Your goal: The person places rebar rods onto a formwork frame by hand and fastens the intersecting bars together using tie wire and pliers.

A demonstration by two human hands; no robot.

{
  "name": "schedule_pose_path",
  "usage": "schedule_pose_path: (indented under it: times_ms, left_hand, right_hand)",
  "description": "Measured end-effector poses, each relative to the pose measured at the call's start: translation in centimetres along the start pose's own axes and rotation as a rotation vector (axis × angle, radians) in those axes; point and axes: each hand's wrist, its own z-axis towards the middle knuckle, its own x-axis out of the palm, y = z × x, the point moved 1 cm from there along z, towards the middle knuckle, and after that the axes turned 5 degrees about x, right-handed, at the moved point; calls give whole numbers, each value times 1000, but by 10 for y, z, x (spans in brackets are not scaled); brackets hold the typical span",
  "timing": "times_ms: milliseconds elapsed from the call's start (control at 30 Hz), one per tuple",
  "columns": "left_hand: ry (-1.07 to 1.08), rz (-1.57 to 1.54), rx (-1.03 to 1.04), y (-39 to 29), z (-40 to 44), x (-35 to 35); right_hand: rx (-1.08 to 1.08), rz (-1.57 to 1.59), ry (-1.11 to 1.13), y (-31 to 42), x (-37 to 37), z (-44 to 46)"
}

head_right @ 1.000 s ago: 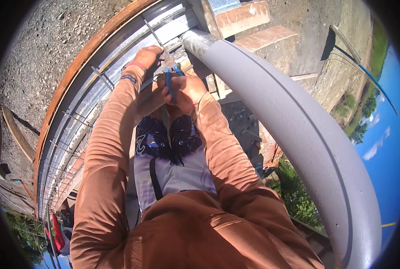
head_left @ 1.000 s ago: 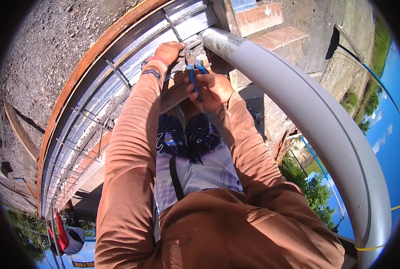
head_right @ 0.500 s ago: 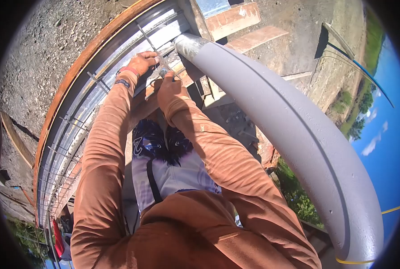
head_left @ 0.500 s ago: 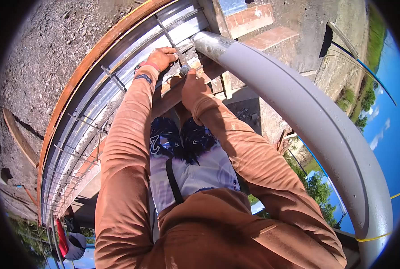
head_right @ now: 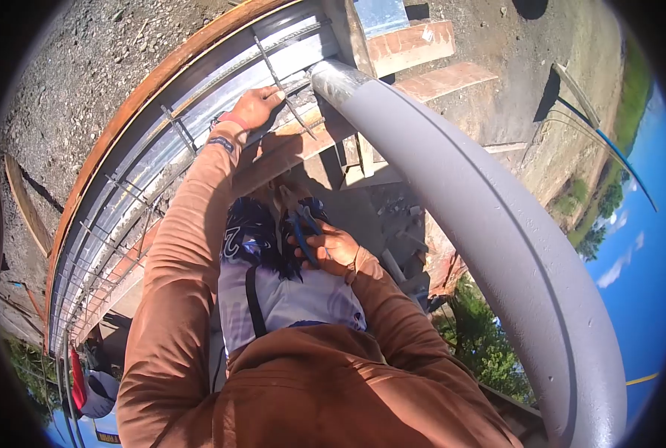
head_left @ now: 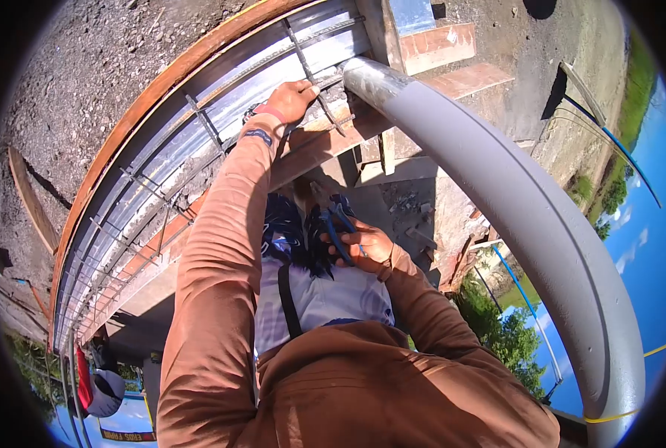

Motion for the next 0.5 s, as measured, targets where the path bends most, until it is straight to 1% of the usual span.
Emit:
schedule_pose_path:
  times_ms: [33,67,100,133,200,267,300,333,367,400,467,500]
  left_hand:
    - [90,-70,-58,-9,-2,-6]
    - [22,57,-75,-13,-3,-1]
    - [-6,82,-114,-17,-4,3]
    - [-31,107,-152,-22,-5,6]
    - [-87,90,-161,-25,-7,12]
    - [-181,250,-209,-29,-5,20]
    - [-225,253,-204,-27,-4,24]
    - [-222,217,-170,-26,-3,26]
    - [-234,187,-151,-25,-6,23]
    - [-239,157,-163,-26,-11,22]
    - [-252,384,-169,-27,-11,27]
    - [-287,403,-203,-17,-26,11]
  right_hand:
    - [9,-12,4,-13,-12,1]
    - [12,67,35,-24,-20,2]
    - [15,148,66,-31,-29,6]
    - [22,138,71,-32,-32,10]
    - [-10,198,49,-36,-41,14]
    - [-12,213,76,-37,-48,13]
    - [-14,233,100,-37,-51,12]
    - [12,217,105,-41,-56,8]
    - [-6,227,115,-42,-61,3]
    - [-15,233,147,-43,-63,5]
    - [2,289,235,-47,-78,5]
    - [38,326,316,-45,-85,8]
